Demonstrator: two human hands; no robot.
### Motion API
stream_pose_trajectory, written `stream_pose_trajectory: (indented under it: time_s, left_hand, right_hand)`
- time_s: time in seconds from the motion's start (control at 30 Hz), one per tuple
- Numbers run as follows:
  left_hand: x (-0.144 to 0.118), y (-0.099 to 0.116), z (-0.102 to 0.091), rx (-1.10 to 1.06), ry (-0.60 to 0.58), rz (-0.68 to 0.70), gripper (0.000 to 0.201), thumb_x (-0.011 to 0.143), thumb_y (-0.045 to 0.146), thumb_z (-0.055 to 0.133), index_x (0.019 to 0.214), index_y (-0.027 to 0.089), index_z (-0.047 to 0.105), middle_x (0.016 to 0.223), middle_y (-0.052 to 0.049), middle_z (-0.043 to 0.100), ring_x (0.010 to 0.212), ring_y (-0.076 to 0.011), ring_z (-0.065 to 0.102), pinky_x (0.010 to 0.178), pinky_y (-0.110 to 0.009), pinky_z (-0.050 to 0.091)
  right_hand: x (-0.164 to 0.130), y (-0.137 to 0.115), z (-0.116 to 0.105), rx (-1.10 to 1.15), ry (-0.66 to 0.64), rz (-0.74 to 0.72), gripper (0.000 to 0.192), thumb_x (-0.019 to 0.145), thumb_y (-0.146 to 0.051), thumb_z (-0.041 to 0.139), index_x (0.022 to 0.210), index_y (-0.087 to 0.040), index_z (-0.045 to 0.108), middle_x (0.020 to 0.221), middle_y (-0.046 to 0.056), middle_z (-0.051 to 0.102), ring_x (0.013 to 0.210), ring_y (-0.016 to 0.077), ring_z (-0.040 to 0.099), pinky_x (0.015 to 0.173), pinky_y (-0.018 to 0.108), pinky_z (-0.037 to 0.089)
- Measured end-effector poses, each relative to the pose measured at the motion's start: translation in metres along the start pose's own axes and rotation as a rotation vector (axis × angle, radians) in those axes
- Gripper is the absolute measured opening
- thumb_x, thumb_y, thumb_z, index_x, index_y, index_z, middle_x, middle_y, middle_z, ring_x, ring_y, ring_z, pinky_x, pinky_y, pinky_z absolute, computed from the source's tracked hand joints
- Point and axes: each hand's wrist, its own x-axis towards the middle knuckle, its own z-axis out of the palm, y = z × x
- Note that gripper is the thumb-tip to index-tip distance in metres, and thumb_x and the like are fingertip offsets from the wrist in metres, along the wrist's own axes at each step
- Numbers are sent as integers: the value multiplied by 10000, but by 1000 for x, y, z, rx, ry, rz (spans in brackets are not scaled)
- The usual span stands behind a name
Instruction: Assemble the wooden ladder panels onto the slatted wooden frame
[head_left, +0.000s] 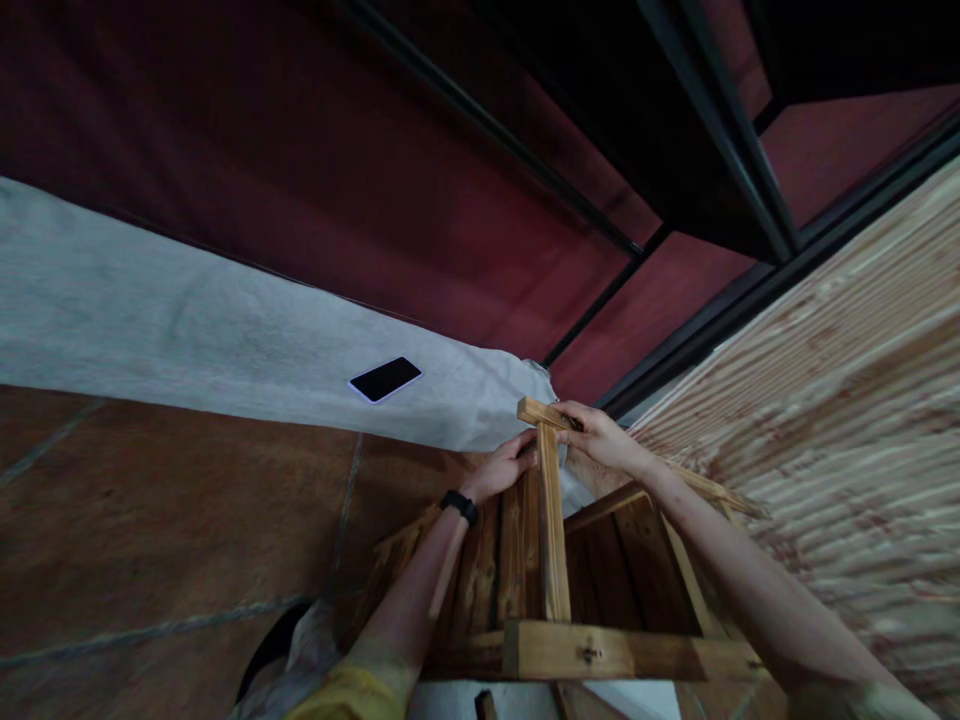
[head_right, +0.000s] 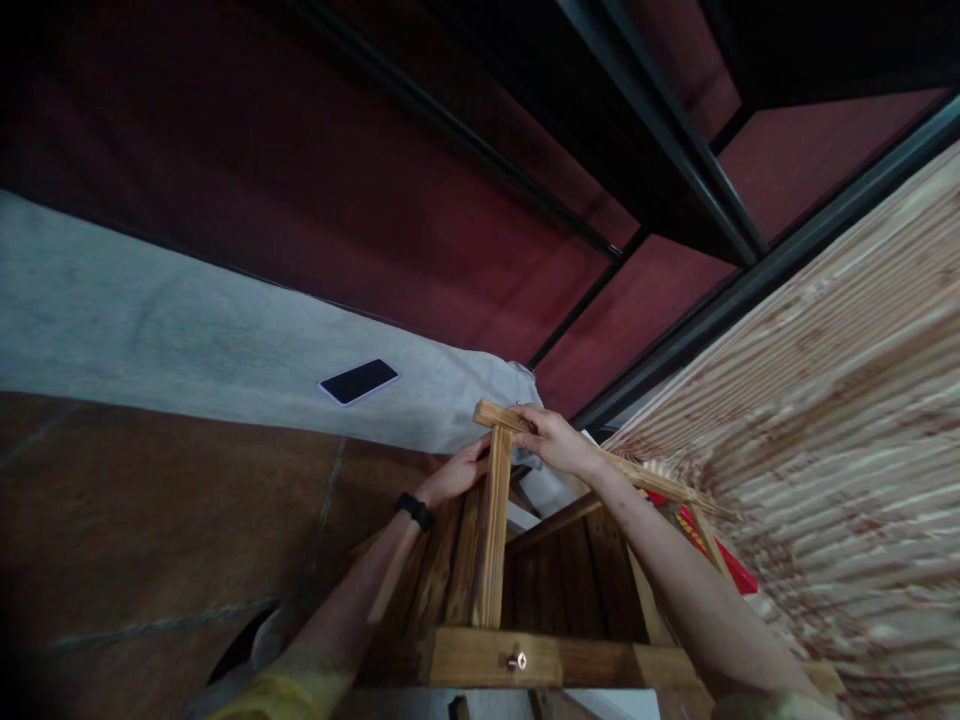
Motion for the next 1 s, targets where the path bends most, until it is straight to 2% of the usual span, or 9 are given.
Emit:
stream_pose_trajectory:
  time_s: [0.13, 0.23, 0.33, 0.47, 0.6, 0.87, 1.0]
  left_hand:
    - [3, 3, 4, -17, 67, -61, 496, 804, 394, 640, 1258, 202, 588, 1277, -71, 619, 1269, -274, 480, 1105, -431, 353]
    - [4, 10, 13, 13, 107, -140, 465, 766, 406, 663, 1172, 181, 635, 1130, -83, 682, 1146, -273, 563, 1011, -418, 439]
    - [4, 19, 21, 40, 173, -217, 460, 734, 441, 679, 1091, 151, 656, 990, -79, 702, 950, -239, 628, 870, -380, 502]
    - [5, 23, 27, 45, 236, -257, 458, 712, 459, 686, 1053, 157, 641, 909, -45, 684, 803, -174, 614, 747, -301, 501]
    - [8, 22, 32, 71, 276, -268, 421, 702, 454, 686, 1015, 180, 621, 906, -25, 667, 803, -152, 594, 719, -259, 475]
    - [16, 31, 39, 38, 251, -325, 423, 550, 474, 800, 799, 163, 656, 808, -43, 668, 874, -209, 603, 816, -308, 473]
    - [12, 37, 42, 8, 328, -318, 426, 555, 481, 808, 811, 172, 666, 823, -37, 683, 851, -206, 617, 801, -311, 485]
  right_hand:
    - [1, -4, -3, 20, 6, -9, 356, 829, -274, 626, 1166, -157, 620, 1059, 54, 647, 978, 210, 586, 883, 316, 453]
    - [2, -5, -6, 10, 24, -36, 333, 801, -214, 647, 1126, -142, 628, 1000, 30, 647, 911, 182, 588, 821, 272, 447]
    - [3, -2, -9, 7, 20, -87, 298, 804, -186, 635, 1099, -139, 631, 977, 15, 637, 900, 162, 573, 803, 243, 428]
    - [2, 8, -14, -1, 7, -111, 279, 800, -185, 637, 1074, -135, 635, 920, -5, 626, 852, 141, 552, 765, 224, 409]
    - [-4, 19, -14, 51, 21, -97, 247, 783, -165, 634, 1029, -137, 645, 868, -31, 623, 807, 122, 541, 716, 201, 392]
    - [-5, 17, -9, 120, -4, -106, 164, 790, -117, 612, 949, -142, 640, 849, -18, 646, 747, 110, 566, 673, 196, 401]
    - [-3, 15, -7, 166, -35, -84, 158, 791, -110, 615, 941, -152, 641, 797, -27, 641, 698, 105, 574, 622, 190, 395]
